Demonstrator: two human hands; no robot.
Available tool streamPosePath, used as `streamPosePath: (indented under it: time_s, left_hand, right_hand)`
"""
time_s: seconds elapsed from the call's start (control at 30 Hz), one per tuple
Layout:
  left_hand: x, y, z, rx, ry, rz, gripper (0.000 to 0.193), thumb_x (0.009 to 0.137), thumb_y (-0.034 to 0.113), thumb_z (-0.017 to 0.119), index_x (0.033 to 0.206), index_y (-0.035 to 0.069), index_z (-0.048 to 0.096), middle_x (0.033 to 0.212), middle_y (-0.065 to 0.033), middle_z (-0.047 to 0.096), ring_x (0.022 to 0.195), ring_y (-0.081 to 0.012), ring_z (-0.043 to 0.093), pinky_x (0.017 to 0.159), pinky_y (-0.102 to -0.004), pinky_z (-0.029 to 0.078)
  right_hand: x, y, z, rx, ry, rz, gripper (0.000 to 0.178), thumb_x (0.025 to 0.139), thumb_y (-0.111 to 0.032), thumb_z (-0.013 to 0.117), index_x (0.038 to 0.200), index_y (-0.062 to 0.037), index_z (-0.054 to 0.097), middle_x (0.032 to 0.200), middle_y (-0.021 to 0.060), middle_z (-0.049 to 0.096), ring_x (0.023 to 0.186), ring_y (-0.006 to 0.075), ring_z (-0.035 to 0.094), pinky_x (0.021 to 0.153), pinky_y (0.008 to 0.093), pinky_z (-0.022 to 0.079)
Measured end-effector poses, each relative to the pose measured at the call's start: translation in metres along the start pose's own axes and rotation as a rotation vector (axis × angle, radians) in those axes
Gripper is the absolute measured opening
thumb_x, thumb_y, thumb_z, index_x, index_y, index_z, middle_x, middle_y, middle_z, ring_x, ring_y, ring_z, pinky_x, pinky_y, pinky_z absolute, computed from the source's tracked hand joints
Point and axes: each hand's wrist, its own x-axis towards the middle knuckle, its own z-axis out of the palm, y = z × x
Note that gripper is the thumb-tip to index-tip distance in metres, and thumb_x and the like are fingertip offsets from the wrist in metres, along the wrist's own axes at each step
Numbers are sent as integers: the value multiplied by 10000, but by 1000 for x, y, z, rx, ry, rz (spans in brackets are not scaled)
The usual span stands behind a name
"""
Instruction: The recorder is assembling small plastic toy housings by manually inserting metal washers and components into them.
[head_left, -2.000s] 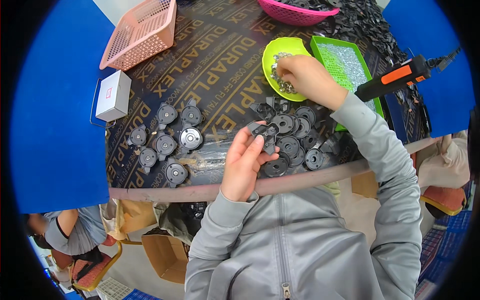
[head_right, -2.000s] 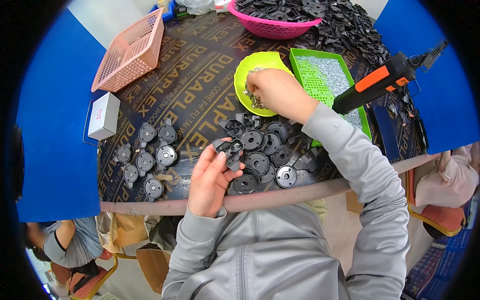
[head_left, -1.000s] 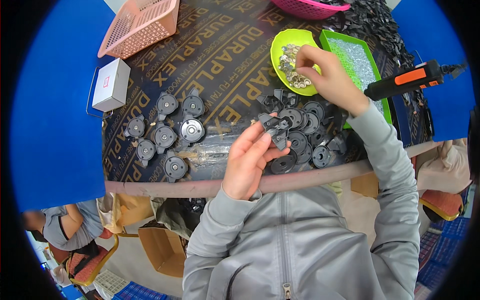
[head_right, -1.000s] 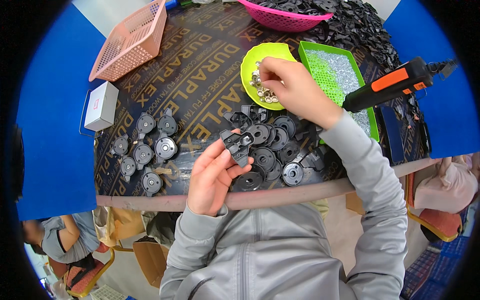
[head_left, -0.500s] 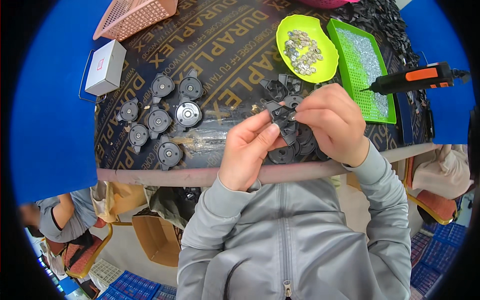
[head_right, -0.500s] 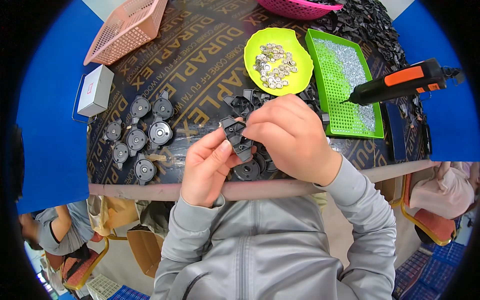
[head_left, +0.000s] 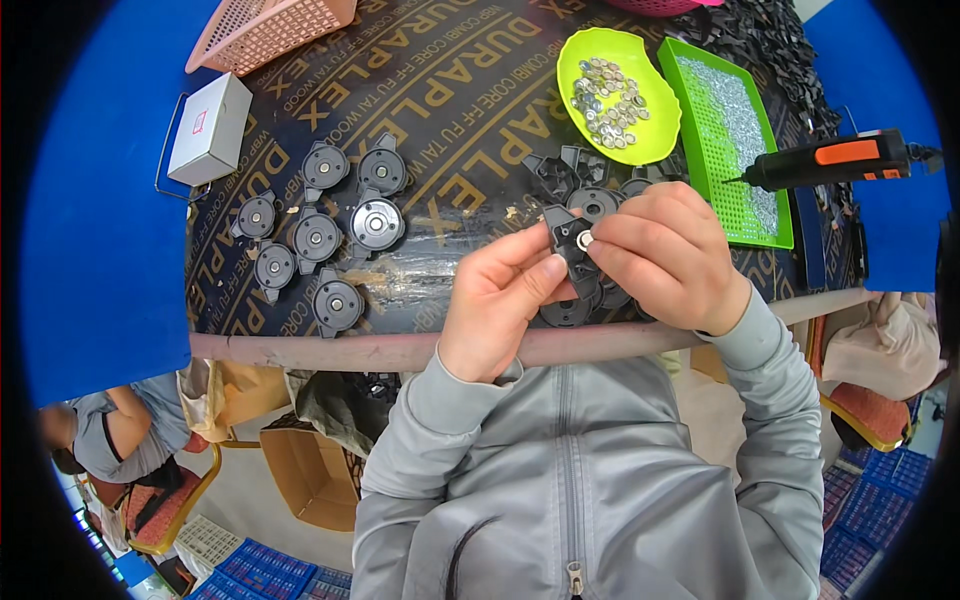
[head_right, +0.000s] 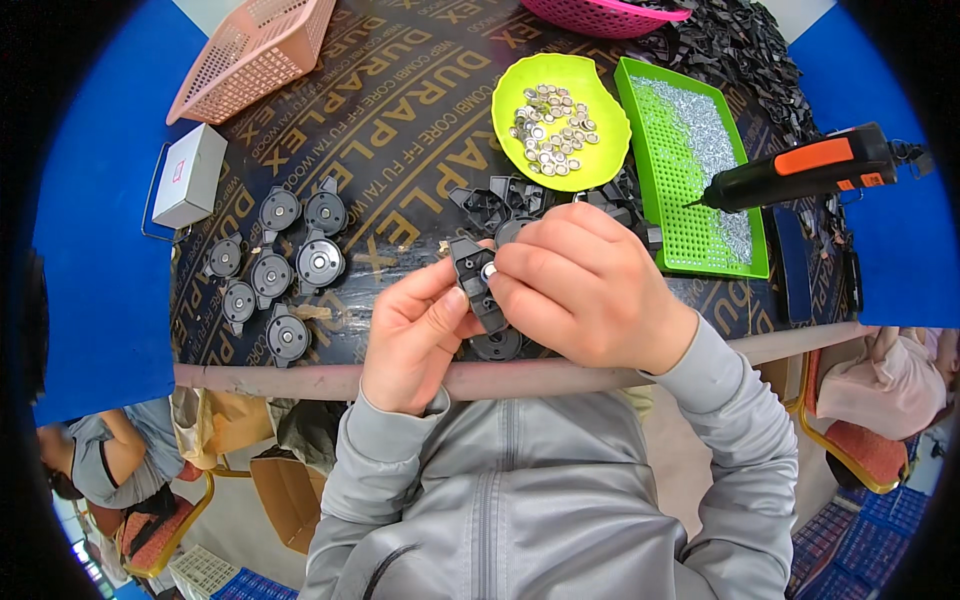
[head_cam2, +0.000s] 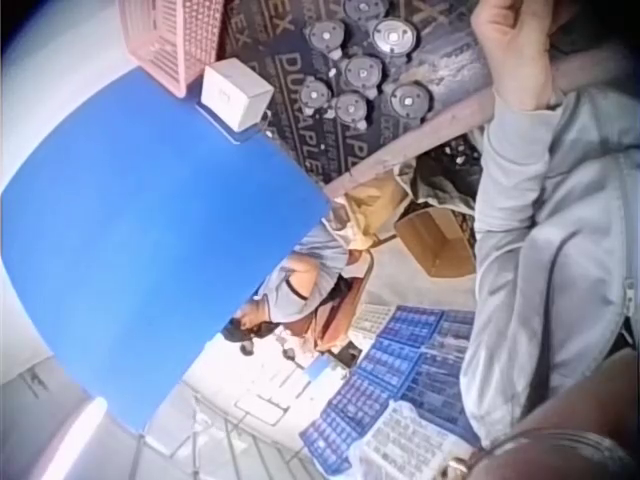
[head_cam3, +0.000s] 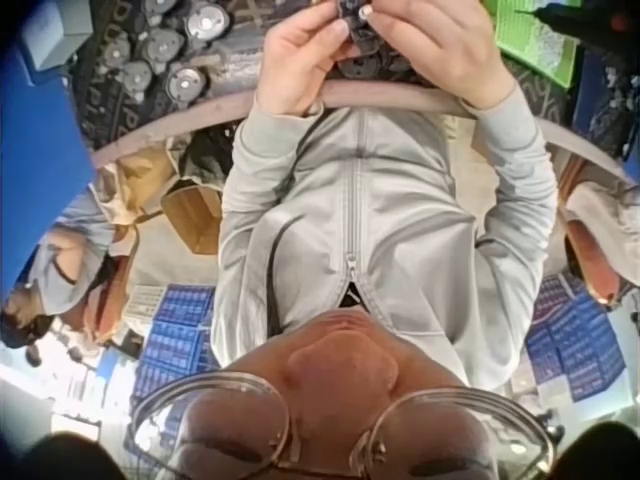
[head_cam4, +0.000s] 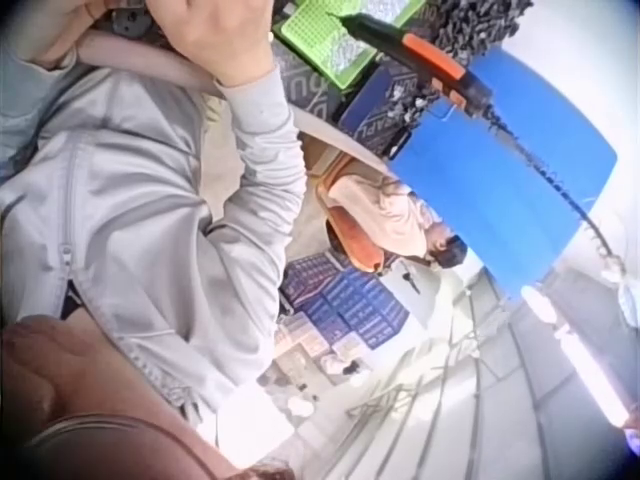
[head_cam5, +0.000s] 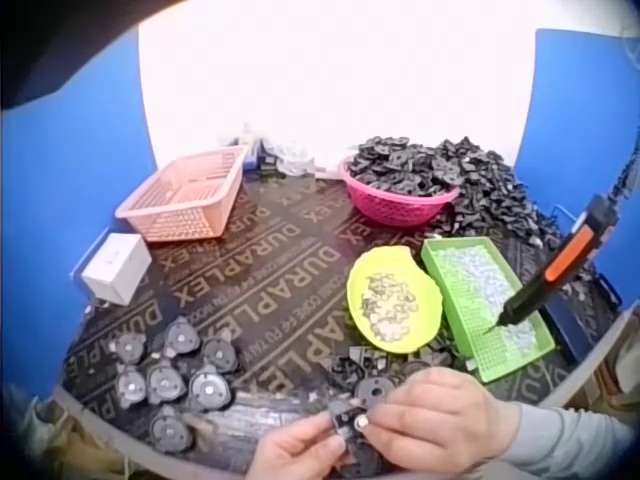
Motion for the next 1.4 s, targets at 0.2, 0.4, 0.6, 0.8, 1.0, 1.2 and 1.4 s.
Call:
streamPosePath:
  time_s: [0.2, 0.4, 0.6, 0.8, 1.0, 1.2, 1.4]
  left_hand:
    - [-1, 1, -1, 3, -23, -12, 353, 878, 71, 497, 1217, -19, 455, 1117, -51, 551, 934, -88, 541, 756, -226, 474]
    - [-2, 2, 0, -42, -61, -43, 349, 882, 74, 491, 1218, -16, 456, 1098, -41, 561, 921, -77, 542, 747, -216, 466]
    - [-1, 1, 0, -53, -55, -58, 341, 887, 76, 482, 1216, -12, 459, 1090, -38, 564, 904, -70, 543, 740, -209, 463]
    - [4, 1, -2, -96, -75, -46, 345, 890, 79, 473, 1219, -24, 446, 1104, -57, 554, 935, -104, 551, 776, -237, 468]
    - [5, 6, -2, -188, 37, 92, 345, 899, 68, 428, 1224, -47, 417, 1115, -113, 548, 979, -190, 558, 858, -325, 463]
    - [6, -2, 1, -304, 118, 101, 329, 895, 83, 437, 1202, -36, 431, 1114, -107, 545, 982, -198, 551, 868, -340, 450]
    - [6, -2, -1, -208, 38, 84, 350, 889, 87, 433, 1208, -57, 418, 1157, -132, 514, 1009, -226, 536, 898, -364, 425]
  right_hand:
    - [2, 1, -7, -34, -60, -57, 173, 584, -92, 595, 732, -17, 547, 802, 78, 566, 711, 204, 561, 599, 313, 475]
    - [3, 5, -10, -28, -93, -141, 151, 588, -90, 594, 705, -18, 530, 793, 78, 564, 714, 204, 563, 635, 318, 495]
    - [6, 8, -14, 68, -167, -156, 217, 603, -80, 609, 803, 2, 590, 857, 97, 582, 732, 223, 576, 626, 328, 481]
    - [4, 14, -13, 180, -153, -30, 193, 657, -87, 601, 832, -5, 601, 863, 100, 596, 739, 240, 578, 650, 336, 479]
    - [-3, 14, -27, 168, 0, 361, 167, 661, 26, 605, 820, -25, 608, 806, 98, 598, 731, 244, 572, 621, 319, 453]
    - [-7, -16, -24, 116, -364, 440, 292, 622, -27, 654, 906, -60, 597, 823, 74, 534, 769, 248, 506, 673, 347, 398]
    - [-1, -18, -15, -37, -538, 409, 342, 606, -60, 669, 933, -80, 575, 918, 58, 497, 845, 244, 472, 722, 346, 378]
